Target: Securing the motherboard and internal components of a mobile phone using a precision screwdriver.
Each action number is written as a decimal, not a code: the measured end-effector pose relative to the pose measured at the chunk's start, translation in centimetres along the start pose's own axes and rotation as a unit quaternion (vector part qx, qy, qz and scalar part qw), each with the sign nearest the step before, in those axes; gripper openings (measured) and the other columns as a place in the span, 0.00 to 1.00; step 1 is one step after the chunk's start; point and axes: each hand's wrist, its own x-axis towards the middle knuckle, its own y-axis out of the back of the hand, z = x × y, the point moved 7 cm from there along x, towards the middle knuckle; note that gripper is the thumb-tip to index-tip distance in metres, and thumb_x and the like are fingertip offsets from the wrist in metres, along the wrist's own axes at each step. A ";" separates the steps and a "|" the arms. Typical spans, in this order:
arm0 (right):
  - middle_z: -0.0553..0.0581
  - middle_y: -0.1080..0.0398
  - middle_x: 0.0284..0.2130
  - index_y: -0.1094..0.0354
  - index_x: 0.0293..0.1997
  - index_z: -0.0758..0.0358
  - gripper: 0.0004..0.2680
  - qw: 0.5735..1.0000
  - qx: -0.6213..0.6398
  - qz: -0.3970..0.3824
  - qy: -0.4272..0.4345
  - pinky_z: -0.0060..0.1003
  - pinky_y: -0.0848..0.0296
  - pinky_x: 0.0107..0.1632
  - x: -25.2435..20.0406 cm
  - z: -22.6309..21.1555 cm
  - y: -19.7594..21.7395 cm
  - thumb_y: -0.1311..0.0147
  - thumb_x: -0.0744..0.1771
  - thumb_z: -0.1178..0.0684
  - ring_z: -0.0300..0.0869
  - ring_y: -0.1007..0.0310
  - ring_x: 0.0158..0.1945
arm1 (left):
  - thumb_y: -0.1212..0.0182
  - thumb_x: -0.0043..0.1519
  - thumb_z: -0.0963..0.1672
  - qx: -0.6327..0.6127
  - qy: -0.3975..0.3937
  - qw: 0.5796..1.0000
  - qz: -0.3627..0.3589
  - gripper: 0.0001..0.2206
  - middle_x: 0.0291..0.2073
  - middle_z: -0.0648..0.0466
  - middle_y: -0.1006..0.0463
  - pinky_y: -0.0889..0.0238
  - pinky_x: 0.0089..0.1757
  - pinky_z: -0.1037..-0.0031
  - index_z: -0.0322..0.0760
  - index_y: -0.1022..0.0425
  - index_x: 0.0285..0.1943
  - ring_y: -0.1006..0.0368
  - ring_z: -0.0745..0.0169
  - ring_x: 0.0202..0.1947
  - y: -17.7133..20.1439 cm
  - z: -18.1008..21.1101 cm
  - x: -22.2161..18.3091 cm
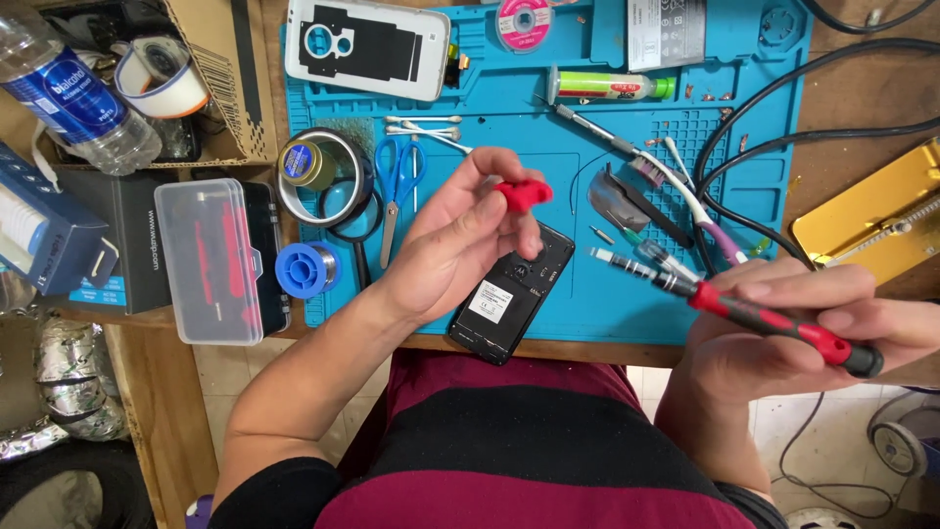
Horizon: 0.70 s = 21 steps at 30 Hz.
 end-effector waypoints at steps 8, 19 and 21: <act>0.59 0.41 0.33 0.57 0.55 0.52 0.18 0.999 -0.010 0.011 -0.043 0.41 0.36 0.31 -0.9 0.5 0.3 0.53 0.80 0.32 0.47 0.41 0.22 | 0.33 0.78 0.48 -0.037 -0.003 0.994 0.104 0.16 0.60 0.38 0.16 0.24 0.50 0.65 0.39 0.29 0.69 0.20 0.54 0.40 2.5 -0.5 0.0; 0.50 0.57 0.21 0.58 0.48 0.51 0.19 0.999 0.026 -0.008 -0.027 0.38 0.52 0.30 1.1 -0.9 -3.0 0.43 0.74 0.38 0.39 0.56 0.19 | 0.34 0.79 0.44 -0.053 -0.048 0.995 0.074 0.13 0.61 0.38 0.18 0.24 0.51 0.69 0.39 0.28 0.69 0.20 0.58 0.43 1.9 1.3 -0.8; 0.56 0.49 0.20 0.58 0.51 0.52 0.20 0.998 -0.045 -0.001 -0.032 0.38 0.48 0.28 1.0 -0.9 -3.2 0.48 0.77 0.33 0.42 0.52 0.19 | 0.34 0.78 0.46 -0.046 -0.044 0.993 0.096 0.25 0.62 0.42 0.20 0.25 0.53 0.68 0.39 0.33 0.83 0.22 0.61 0.42 2.6 1.4 -1.3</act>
